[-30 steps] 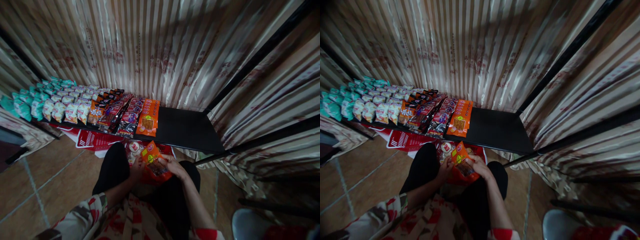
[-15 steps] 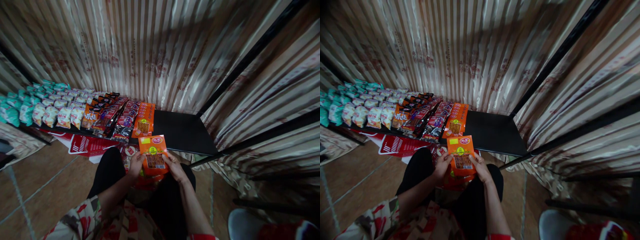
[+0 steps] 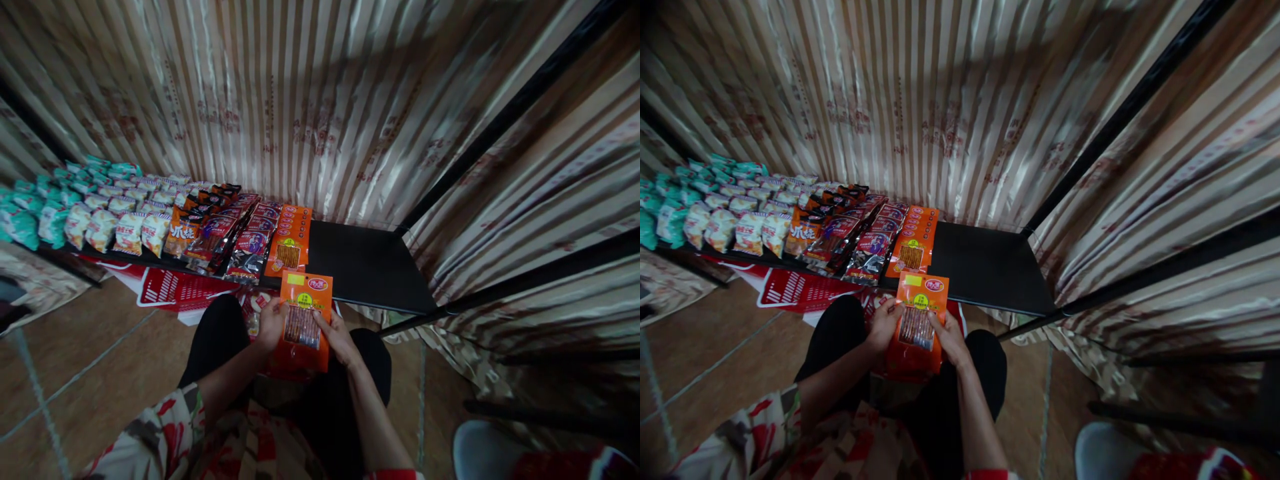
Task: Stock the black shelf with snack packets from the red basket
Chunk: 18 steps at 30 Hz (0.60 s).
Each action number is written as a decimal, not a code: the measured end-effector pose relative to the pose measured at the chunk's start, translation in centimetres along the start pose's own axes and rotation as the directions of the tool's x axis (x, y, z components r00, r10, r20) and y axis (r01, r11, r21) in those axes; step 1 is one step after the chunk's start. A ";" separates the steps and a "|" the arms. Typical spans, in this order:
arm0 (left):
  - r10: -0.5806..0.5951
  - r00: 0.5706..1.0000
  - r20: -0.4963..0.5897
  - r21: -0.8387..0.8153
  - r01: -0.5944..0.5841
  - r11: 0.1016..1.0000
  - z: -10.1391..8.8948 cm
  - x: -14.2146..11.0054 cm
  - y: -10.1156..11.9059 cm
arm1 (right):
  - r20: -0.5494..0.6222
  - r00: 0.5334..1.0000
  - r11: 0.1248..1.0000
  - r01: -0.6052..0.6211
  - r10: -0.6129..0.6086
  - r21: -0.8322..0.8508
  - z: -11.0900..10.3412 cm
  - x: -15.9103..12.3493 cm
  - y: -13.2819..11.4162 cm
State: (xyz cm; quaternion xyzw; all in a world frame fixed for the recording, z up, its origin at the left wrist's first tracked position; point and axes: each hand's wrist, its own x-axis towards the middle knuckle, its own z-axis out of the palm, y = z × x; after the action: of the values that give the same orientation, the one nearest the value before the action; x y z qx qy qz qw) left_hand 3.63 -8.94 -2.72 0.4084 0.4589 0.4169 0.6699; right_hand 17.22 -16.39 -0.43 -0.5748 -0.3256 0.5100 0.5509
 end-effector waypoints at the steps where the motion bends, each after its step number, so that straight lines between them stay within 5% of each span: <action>1: -0.002 1.000 0.001 0.007 0.002 1.000 0.0 0.1 0.0 | -0.008 1.000 1.000 -0.002 0.002 0.008 0.2 -0.1 0.0; 11: 0.180 0.983 -0.025 0.270 -0.166 0.948 2.0 0.6 -0.1 | -0.157 0.986 0.983 -0.023 0.052 0.180 0.9 -1.0 -2.5; 14: 0.342 0.940 -0.014 0.488 -0.292 0.823 2.5 -0.6 1.5 | -0.188 0.980 0.982 -0.025 0.061 0.186 0.8 -1.4 -3.0; 18: 0.484 0.858 0.175 0.631 -0.475 0.614 3.5 -3.1 3.8 | -0.268 0.963 0.976 0.027 0.033 0.216 0.8 -1.7 -3.0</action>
State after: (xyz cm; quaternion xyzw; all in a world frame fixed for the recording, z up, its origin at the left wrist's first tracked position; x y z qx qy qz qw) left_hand 5.57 -11.21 2.55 0.7205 0.4532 0.3955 0.3450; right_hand 16.61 -17.16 2.96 -0.5756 -0.1887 0.4604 0.6489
